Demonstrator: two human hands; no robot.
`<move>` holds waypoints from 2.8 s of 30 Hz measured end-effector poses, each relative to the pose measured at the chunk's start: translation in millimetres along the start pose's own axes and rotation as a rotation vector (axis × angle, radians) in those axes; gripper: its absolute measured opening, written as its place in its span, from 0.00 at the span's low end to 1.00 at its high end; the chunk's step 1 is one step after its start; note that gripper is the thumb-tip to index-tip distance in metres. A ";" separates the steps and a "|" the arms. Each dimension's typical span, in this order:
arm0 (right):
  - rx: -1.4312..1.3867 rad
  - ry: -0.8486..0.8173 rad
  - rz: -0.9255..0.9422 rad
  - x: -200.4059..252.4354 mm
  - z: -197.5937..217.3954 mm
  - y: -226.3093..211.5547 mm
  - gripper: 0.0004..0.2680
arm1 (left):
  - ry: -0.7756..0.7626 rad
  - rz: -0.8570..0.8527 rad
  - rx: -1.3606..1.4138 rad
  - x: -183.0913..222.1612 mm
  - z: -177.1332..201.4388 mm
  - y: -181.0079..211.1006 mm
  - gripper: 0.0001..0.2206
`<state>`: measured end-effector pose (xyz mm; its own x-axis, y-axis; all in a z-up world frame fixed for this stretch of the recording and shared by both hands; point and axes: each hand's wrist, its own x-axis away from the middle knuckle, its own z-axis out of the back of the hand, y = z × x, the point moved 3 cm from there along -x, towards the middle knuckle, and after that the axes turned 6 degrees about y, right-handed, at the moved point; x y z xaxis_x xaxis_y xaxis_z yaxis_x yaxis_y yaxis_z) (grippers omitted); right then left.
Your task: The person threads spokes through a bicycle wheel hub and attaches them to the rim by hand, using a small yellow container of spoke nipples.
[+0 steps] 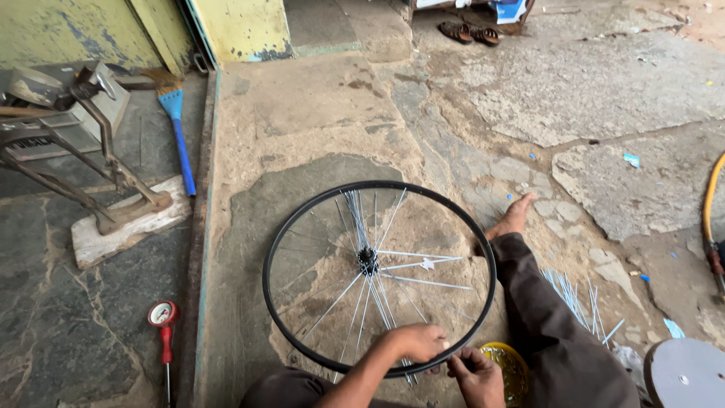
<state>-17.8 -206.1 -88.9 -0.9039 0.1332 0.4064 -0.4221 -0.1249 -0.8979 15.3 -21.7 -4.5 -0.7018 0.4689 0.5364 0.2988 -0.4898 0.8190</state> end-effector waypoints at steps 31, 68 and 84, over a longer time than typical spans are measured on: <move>1.072 -0.522 1.344 13.6 19.1 -195.4 0.18 | 0.518 -0.110 -0.487 47.6 -44.7 -8.5 0.15; 1.454 -0.614 0.835 -120.7 -149.9 -170.4 0.08 | 0.738 0.139 0.989 -17.7 61.9 -88.6 0.14; 1.388 -0.065 0.757 -177.1 -109.6 -174.9 0.10 | 0.546 0.072 1.181 -30.1 63.6 -93.2 0.12</move>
<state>223.6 -100.1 -22.4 -0.9117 -0.4107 -0.0063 0.4104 -0.9102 -0.0553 49.7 56.6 -84.0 -0.7480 -0.0259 0.6632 0.5347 0.5684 0.6253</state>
